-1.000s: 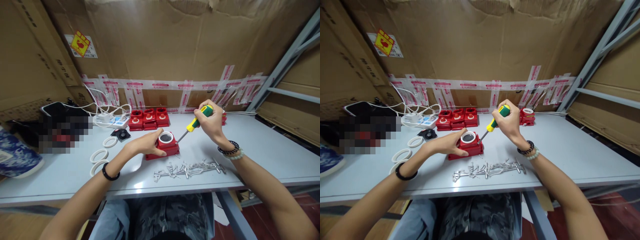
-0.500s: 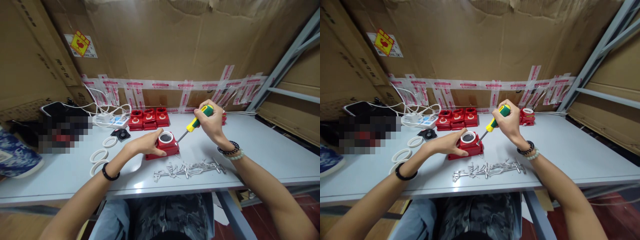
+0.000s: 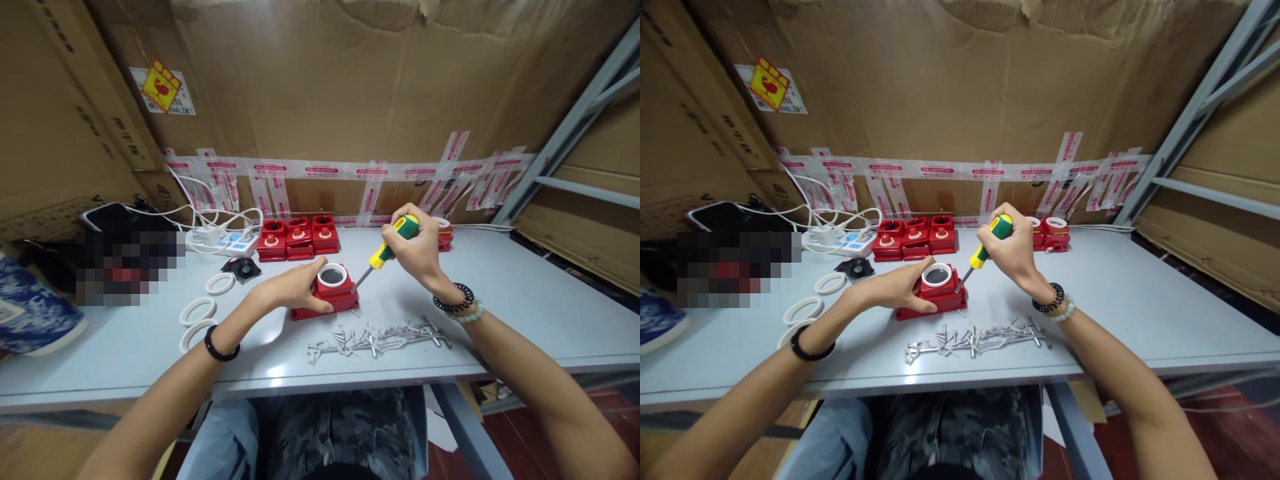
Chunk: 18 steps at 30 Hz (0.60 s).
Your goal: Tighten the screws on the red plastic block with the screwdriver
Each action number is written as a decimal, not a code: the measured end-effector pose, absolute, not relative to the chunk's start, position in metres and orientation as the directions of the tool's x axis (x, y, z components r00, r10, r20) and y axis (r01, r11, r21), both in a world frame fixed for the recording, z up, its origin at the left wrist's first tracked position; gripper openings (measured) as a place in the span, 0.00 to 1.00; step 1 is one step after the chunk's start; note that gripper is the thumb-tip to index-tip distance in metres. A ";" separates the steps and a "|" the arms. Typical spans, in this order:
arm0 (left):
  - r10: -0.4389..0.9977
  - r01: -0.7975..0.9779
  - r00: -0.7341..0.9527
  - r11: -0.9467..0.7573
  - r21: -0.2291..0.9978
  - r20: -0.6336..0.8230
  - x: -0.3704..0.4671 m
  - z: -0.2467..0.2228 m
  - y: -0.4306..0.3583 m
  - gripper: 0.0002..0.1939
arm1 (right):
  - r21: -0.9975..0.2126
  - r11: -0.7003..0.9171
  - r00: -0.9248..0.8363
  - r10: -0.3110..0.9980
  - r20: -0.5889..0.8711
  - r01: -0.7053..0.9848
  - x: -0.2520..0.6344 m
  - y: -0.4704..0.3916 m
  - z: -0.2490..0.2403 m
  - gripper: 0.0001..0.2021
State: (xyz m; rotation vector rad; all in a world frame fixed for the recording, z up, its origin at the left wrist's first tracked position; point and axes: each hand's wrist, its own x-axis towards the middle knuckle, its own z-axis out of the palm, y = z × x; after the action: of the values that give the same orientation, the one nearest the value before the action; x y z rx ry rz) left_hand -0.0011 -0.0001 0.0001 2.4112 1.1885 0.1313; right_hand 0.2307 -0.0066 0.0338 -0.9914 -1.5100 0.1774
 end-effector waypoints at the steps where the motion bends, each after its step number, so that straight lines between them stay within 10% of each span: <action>1: 0.771 0.726 0.628 -0.531 0.437 -0.106 -0.001 0.000 0.000 0.39 | -0.607 0.626 0.108 0.647 0.755 0.490 0.229 -0.009 0.037 0.07; 8: 0.740 0.680 0.669 -0.570 0.461 -0.070 -0.001 0.001 -0.001 0.30 | -0.258 0.634 -0.189 0.549 0.814 0.729 0.210 -0.033 0.062 0.08; 18: 0.731 0.669 0.681 -0.594 0.447 -0.049 0.000 0.000 0.001 0.28 | -0.323 0.678 -0.279 0.621 0.733 0.660 0.199 -0.030 0.057 0.13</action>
State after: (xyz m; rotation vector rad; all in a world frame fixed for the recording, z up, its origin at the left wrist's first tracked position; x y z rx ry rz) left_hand -0.0002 0.0007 0.0004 2.4613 1.0874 0.1922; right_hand 0.1990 -0.0304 0.0573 -0.9921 -1.9787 -0.0546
